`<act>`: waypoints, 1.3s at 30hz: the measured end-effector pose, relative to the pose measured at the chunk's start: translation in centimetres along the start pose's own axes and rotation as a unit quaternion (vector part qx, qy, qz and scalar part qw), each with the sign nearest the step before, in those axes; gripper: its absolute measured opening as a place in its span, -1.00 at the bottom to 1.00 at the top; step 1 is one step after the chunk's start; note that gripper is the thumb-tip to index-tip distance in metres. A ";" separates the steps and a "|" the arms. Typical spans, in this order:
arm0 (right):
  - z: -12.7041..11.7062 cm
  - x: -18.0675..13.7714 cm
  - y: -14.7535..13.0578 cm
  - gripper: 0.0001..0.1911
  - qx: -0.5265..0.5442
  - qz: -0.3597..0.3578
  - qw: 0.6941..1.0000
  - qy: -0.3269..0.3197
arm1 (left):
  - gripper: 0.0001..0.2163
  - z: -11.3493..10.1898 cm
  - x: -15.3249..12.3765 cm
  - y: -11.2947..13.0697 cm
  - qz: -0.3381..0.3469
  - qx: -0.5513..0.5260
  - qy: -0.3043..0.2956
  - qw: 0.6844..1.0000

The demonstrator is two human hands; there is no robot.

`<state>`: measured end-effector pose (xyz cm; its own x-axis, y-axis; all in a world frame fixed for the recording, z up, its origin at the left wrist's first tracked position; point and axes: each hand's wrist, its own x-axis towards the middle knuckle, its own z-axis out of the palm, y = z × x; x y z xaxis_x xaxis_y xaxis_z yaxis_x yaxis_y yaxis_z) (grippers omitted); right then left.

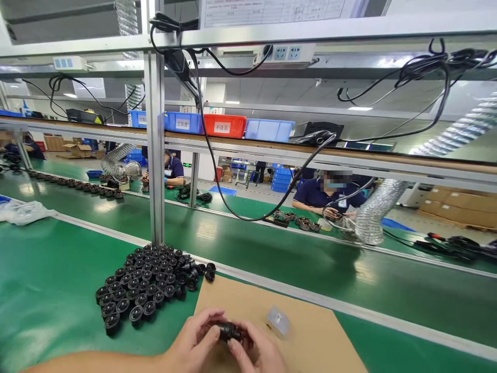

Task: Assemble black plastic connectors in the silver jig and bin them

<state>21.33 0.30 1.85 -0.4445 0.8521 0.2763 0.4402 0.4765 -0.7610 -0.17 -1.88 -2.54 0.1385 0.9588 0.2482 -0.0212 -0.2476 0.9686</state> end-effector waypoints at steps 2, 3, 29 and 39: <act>0.0 0.0 0.0 -0.59 -0.023 -0.011 1.000 -0.005 | -0.62 0.0 0.0 0.2 -0.022 0.010 0.008 1.000; 0.0 0.0 0.0 -0.59 -0.025 -0.015 1.000 -0.007 | -0.63 0.0 0.0 0.3 -0.025 0.023 0.016 0.999; -0.3 1.2 3.1 -0.56 -0.198 -0.009 0.976 0.085 | -0.69 -9.9 5.5 11.8 -0.180 0.743 -0.115 0.634; 5.8 9.6 -1.5 -0.45 -0.286 -0.072 0.952 -0.087 | -0.48 -9.8 6.0 11.2 -0.167 0.721 -0.121 0.662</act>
<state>11.85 6.49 2.24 -0.6330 0.7435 0.2155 0.6949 0.6685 -0.2651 -9.28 2.49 9.95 0.0546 0.9864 -0.1549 0.9931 -0.0697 -0.0938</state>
